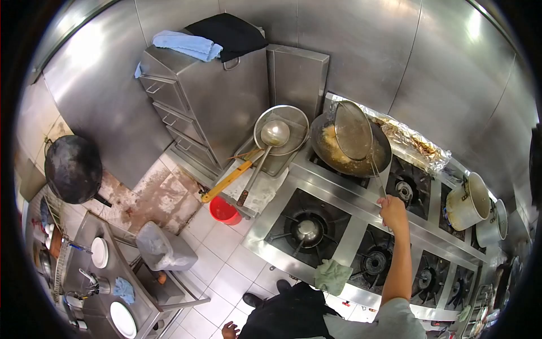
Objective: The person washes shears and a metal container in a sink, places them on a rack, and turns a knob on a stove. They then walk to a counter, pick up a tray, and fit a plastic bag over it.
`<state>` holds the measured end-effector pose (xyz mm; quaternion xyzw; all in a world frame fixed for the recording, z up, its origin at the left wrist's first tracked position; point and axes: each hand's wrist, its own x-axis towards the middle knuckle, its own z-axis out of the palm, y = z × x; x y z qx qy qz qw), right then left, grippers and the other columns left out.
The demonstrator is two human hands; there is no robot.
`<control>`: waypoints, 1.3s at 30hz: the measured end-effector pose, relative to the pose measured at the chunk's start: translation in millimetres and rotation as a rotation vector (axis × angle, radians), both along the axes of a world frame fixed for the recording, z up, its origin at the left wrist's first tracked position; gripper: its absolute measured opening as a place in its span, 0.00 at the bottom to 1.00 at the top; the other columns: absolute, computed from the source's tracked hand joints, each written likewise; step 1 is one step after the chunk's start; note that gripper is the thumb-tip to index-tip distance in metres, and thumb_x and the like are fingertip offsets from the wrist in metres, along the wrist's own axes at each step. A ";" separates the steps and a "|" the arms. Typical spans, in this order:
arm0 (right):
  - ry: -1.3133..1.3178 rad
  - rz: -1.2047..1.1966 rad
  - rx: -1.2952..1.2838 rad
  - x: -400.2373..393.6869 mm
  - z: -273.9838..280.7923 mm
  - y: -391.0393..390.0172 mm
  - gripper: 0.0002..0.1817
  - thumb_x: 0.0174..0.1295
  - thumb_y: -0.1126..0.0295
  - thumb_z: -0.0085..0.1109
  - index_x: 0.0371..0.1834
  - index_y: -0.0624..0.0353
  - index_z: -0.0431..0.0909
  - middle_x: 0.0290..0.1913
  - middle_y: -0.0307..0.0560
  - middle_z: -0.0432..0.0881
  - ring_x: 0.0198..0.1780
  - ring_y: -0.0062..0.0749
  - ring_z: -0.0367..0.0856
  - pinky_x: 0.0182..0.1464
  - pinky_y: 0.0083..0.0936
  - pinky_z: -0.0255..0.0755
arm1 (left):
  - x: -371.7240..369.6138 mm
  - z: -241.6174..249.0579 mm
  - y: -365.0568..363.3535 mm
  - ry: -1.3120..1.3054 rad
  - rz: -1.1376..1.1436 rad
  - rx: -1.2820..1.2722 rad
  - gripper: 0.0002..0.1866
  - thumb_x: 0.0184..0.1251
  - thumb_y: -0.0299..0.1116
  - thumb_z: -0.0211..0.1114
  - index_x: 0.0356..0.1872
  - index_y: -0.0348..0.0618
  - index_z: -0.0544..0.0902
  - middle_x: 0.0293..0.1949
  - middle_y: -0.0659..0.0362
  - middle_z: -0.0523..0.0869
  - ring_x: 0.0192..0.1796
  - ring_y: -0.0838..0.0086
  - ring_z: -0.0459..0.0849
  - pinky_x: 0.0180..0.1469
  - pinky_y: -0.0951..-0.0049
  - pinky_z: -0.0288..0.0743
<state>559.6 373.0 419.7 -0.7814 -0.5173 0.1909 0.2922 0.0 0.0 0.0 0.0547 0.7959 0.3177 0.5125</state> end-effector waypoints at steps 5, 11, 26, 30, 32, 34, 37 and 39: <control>0.067 -0.018 0.080 -8.9 1.4 -0.1 0.13 0.58 0.71 0.42 0.28 0.71 0.74 0.15 0.47 0.74 0.08 0.29 0.70 0.14 0.26 0.62 | 8.5 15.9 3.2 0.011 0.012 -0.030 0.19 0.55 0.30 0.58 0.51 0.45 0.72 0.35 0.51 0.82 0.27 0.64 0.83 0.23 0.60 0.76; 0.648 -0.086 0.144 -2.0 -24.4 24.8 0.14 0.60 0.67 0.45 0.33 0.68 0.75 0.13 0.41 0.69 0.08 0.23 0.63 0.12 0.21 0.55 | 10.0 24.9 -4.9 0.027 0.013 -0.043 0.18 0.55 0.32 0.58 0.49 0.42 0.74 0.34 0.51 0.83 0.28 0.67 0.84 0.26 0.66 0.77; 1.109 0.017 -0.066 -112.5 -54.5 -14.7 0.15 0.60 0.55 0.50 0.19 0.49 0.67 0.10 0.36 0.61 0.08 0.19 0.54 0.07 0.16 0.47 | 14.9 81.7 -11.3 0.322 -0.144 -0.124 0.18 0.54 0.43 0.57 0.44 0.49 0.80 0.33 0.53 0.84 0.37 0.65 0.83 0.44 0.70 0.75; 1.683 0.534 -0.390 -187.5 -75.6 -45.5 0.12 0.62 0.66 0.45 0.29 0.62 0.74 0.14 0.39 0.66 0.12 0.23 0.61 0.12 0.20 0.56 | 14.7 73.8 -31.0 0.319 -0.077 -0.108 0.18 0.55 0.46 0.56 0.43 0.49 0.79 0.38 0.53 0.83 0.42 0.64 0.81 0.47 0.71 0.74; 1.485 0.514 -0.373 -249.6 -103.8 -58.2 0.10 0.66 0.63 0.40 0.41 0.56 0.69 0.09 0.30 0.55 0.05 0.17 0.52 0.05 0.15 0.48 | 15.4 78.0 -45.4 0.390 -0.072 -0.059 0.19 0.56 0.47 0.56 0.43 0.47 0.79 0.38 0.54 0.83 0.40 0.64 0.82 0.44 0.71 0.75; 1.478 0.634 -0.525 -311.9 -99.8 -66.6 0.10 0.66 0.64 0.42 0.38 0.57 0.69 0.08 0.30 0.53 0.05 0.17 0.51 0.06 0.16 0.47 | 14.2 75.4 -61.7 0.243 0.040 -0.089 0.18 0.55 0.44 0.57 0.44 0.47 0.79 0.35 0.54 0.84 0.36 0.67 0.83 0.40 0.71 0.76; 1.382 0.659 -0.730 -417.1 -115.8 -69.1 0.06 0.62 0.67 0.50 0.37 0.58 0.69 0.13 0.28 0.54 0.11 0.14 0.51 0.11 0.16 0.47 | 14.2 43.4 -113.4 0.269 0.010 -0.217 0.18 0.54 0.42 0.59 0.46 0.48 0.78 0.31 0.54 0.84 0.34 0.69 0.83 0.38 0.72 0.76; 1.368 0.756 -0.788 -494.1 -151.1 -74.4 0.07 0.62 0.67 0.50 0.39 0.56 0.69 0.16 0.30 0.58 0.15 0.16 0.58 0.14 0.17 0.53 | 15.3 20.9 -158.4 0.124 0.100 -0.277 0.20 0.54 0.43 0.59 0.47 0.48 0.78 0.30 0.52 0.83 0.31 0.69 0.83 0.36 0.71 0.76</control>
